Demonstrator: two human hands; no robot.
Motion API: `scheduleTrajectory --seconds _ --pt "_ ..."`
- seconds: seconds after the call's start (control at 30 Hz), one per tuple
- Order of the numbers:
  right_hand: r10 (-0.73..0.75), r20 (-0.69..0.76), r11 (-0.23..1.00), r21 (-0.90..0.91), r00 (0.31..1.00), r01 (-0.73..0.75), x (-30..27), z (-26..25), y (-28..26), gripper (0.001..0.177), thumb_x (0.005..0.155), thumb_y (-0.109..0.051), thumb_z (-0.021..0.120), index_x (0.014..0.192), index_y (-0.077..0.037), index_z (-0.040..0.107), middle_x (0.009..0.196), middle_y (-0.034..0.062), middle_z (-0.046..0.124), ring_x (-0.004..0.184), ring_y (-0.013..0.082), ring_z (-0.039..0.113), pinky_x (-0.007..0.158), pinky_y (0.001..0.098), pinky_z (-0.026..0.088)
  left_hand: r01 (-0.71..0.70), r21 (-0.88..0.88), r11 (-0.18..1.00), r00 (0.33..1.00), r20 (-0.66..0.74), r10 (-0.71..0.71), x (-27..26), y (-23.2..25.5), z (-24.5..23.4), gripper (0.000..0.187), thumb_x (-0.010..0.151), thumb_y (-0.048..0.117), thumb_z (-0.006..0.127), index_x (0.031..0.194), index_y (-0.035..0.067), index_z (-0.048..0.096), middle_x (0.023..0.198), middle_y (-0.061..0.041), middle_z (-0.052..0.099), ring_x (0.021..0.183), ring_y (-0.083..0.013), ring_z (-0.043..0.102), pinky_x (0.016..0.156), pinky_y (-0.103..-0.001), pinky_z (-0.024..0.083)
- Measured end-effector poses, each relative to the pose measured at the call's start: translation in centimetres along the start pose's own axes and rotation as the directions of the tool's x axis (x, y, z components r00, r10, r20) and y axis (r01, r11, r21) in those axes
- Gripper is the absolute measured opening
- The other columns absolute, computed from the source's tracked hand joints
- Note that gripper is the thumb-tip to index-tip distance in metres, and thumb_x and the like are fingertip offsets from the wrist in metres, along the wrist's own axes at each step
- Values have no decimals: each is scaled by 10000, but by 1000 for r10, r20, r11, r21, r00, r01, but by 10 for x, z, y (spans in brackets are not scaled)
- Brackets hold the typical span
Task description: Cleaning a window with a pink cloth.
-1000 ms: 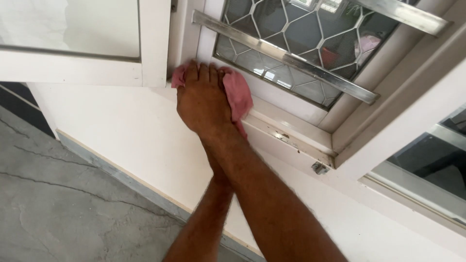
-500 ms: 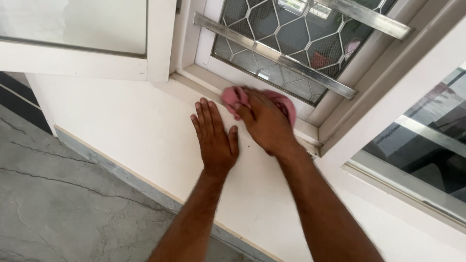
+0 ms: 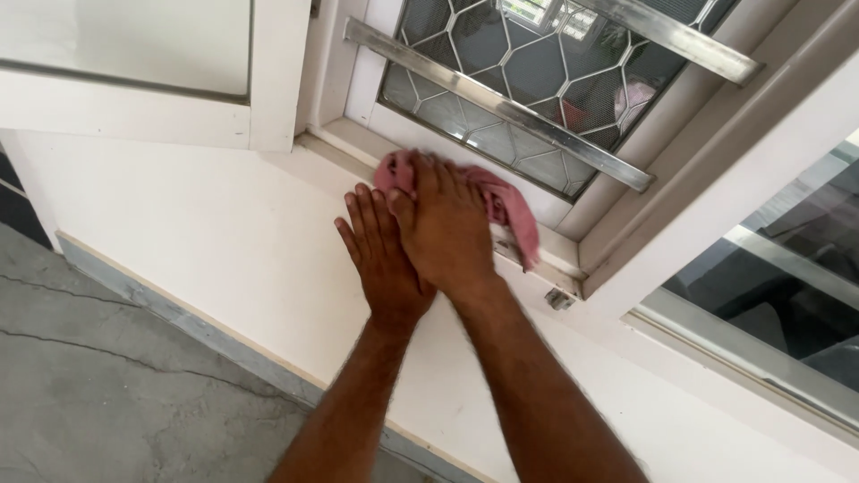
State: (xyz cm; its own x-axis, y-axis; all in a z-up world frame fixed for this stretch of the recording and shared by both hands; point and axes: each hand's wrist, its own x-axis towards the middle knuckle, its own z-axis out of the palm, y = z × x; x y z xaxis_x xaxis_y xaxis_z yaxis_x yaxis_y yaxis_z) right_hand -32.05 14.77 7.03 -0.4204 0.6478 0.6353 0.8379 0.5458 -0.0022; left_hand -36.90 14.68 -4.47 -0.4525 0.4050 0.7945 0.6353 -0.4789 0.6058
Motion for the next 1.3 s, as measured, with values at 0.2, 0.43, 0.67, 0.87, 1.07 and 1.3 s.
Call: scheduleTrajectory --seconds 0.2,0.43,0.67,0.87,1.07,1.3 --pt "-126 119 979 172 985 104 45 23 -10 503 1022 -302 494 1473 -80 527 1529 244 504 1449 428 421 1191 556 293 -38 22 999 999 13 38 -4 -9 9 867 1065 554 438 1598 -85 197 1671 -329 160 1583 -483 103 1283 -620 21" --pt "-100 172 977 203 980 65 29 2 -3 498 1015 -308 500 1438 -54 562 1502 190 557 1423 367 500 1199 485 373 -45 8 999 999 -8 45 -4 -8 5 746 1108 440 330 1618 -87 193 1700 -327 179 1612 -502 116 1313 -635 23" --pt "-53 79 997 58 995 48 -28 -50 18 511 997 -357 609 1384 -22 605 1440 197 614 1365 366 566 1153 473 433 -56 -6 998 998 10 56 2 7 -9 685 1118 316 352 1612 -126 180 1705 -338 167 1622 -490 115 1311 -636 12" --pt "26 -29 987 -156 999 -30 -76 -75 27 684 929 -445 683 1377 55 549 1399 267 588 1310 432 547 1103 521 431 -73 -6 997 997 23 73 4 6 -14 718 1104 314 411 1618 -124 167 1705 -331 157 1620 -476 117 1313 -625 24" --pt "34 -66 960 -274 997 -50 -80 -62 21 742 1010 -449 601 1466 109 425 1465 312 521 1361 491 484 1122 582 384 -61 5 998 998 21 61 4 3 -12 723 1104 329 420 1615 -122 181 1701 -329 172 1616 -475 126 1309 -632 33" --pt "4 37 986 -167 999 2 -52 -52 13 624 1028 -411 555 1495 -4 475 1473 283 527 1361 500 462 1134 625 305 -65 2 998 998 -9 65 4 -3 -9 725 1094 352 436 1607 -111 218 1693 -307 217 1610 -465 164 1308 -634 51"
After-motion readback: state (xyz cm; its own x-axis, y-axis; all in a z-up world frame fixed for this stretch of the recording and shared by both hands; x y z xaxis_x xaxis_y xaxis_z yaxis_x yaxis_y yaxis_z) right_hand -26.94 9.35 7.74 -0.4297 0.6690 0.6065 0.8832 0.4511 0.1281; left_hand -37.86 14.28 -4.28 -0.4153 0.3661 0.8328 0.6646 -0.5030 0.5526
